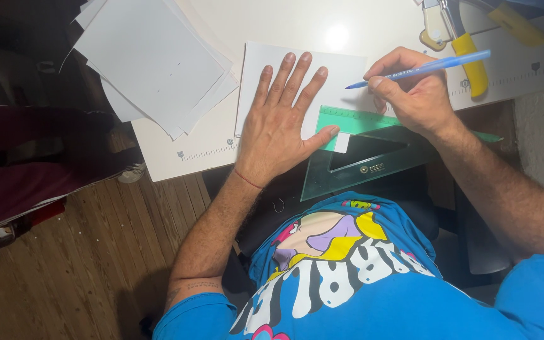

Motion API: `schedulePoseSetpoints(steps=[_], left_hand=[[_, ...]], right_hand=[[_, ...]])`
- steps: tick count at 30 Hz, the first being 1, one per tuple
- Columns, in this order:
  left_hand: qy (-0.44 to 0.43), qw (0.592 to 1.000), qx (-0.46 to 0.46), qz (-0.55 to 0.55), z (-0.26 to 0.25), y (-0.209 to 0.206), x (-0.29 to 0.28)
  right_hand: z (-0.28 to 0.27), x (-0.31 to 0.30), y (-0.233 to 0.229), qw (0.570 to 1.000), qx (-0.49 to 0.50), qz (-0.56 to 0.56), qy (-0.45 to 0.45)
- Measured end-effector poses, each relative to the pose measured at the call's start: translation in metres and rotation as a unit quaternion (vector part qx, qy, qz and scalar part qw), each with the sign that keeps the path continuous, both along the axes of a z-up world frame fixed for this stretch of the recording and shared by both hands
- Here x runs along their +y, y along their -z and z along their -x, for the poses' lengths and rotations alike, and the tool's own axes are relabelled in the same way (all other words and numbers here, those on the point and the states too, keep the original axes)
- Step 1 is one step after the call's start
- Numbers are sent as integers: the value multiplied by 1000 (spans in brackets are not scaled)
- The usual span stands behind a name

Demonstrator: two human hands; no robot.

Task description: Marking lines on small sheets of paper using a triangle ruler and a pen

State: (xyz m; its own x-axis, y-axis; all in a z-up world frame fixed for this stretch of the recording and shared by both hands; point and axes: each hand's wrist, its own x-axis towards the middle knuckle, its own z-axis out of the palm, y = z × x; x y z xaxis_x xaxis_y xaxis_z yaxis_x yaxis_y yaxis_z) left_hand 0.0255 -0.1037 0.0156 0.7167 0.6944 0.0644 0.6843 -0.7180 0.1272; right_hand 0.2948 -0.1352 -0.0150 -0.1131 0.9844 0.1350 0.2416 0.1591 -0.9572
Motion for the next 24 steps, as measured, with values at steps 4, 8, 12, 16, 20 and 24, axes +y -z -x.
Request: schedulePoseSetpoints(steps=[4, 8, 12, 16, 20, 24], left_hand=[[-2, 1000, -2, -1, 0, 0, 1], [-4, 1000, -9, 5, 1, 0, 1], [-4, 999, 30, 13, 0, -2, 0], [-7, 1000, 12, -2, 0, -2, 1], [-7, 1000, 9, 0, 0, -1, 0], [-8, 1000, 1, -1, 0, -2, 0]], right_hand=[[0, 2, -1, 1000, -11, 9, 1], [3, 2, -8, 999, -26, 24, -3], [11, 8, -19, 994, -86, -29, -58], [18, 12, -25, 985, -120, -74, -102], [19, 11, -26, 980, -135, -76, -122], [18, 10, -23, 978, -154, -71, -119]])
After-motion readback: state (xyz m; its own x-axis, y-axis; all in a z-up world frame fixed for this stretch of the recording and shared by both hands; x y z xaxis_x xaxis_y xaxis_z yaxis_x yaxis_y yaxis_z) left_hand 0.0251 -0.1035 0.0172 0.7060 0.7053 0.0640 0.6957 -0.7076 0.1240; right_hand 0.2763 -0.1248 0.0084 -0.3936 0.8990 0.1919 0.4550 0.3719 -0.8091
